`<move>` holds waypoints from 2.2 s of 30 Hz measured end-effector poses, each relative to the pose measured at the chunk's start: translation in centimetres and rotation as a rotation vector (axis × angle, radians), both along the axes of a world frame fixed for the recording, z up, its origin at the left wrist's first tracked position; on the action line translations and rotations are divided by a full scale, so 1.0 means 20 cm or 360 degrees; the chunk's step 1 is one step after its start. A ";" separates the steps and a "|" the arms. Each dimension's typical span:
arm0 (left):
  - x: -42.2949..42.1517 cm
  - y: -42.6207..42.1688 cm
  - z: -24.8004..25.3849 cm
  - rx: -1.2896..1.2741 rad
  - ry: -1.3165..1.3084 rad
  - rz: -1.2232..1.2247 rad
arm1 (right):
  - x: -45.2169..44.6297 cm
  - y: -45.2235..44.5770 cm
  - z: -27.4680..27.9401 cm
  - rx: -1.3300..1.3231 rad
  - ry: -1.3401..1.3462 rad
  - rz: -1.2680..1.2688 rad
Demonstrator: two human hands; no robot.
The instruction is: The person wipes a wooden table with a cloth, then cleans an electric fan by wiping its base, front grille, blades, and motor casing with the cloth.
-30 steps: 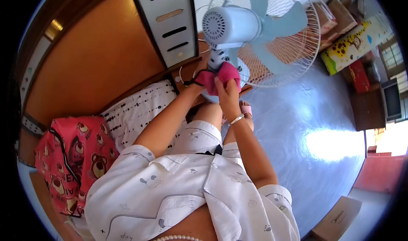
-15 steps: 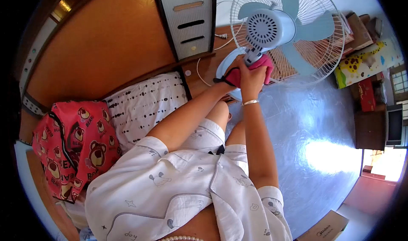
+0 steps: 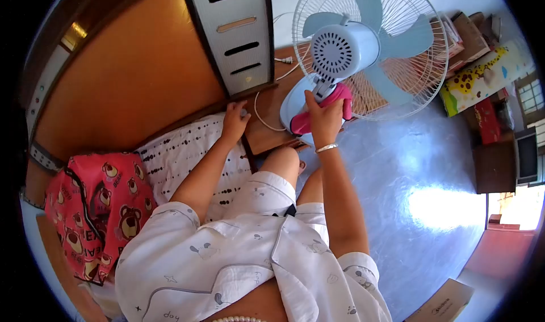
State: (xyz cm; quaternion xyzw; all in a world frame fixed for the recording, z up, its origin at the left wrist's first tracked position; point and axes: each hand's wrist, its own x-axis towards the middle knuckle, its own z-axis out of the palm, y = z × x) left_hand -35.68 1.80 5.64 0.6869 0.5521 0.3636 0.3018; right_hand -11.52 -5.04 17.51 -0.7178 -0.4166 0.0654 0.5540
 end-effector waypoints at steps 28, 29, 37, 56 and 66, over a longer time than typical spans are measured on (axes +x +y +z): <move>0.61 0.13 0.35 -0.0053 -0.0438 -0.1006 | 0.20 -0.05 0.20 -0.0102 0.0091 0.0635; 0.62 0.10 0.29 -0.0090 -0.0367 -0.1047 | 0.21 -0.05 0.19 -0.0101 0.0092 0.0624; 0.64 -0.03 -0.02 0.0461 0.0040 -0.1241 | 0.11 -0.14 0.01 0.0054 0.0381 0.0614; 0.57 -0.04 0.10 0.0310 0.0416 -0.1248 | 0.34 -0.34 -0.56 -0.0525 -0.1353 0.0485; 0.58 -0.07 0.07 0.0371 0.0323 -0.1139 | 0.32 -0.25 -0.60 -0.0448 -0.1162 0.0260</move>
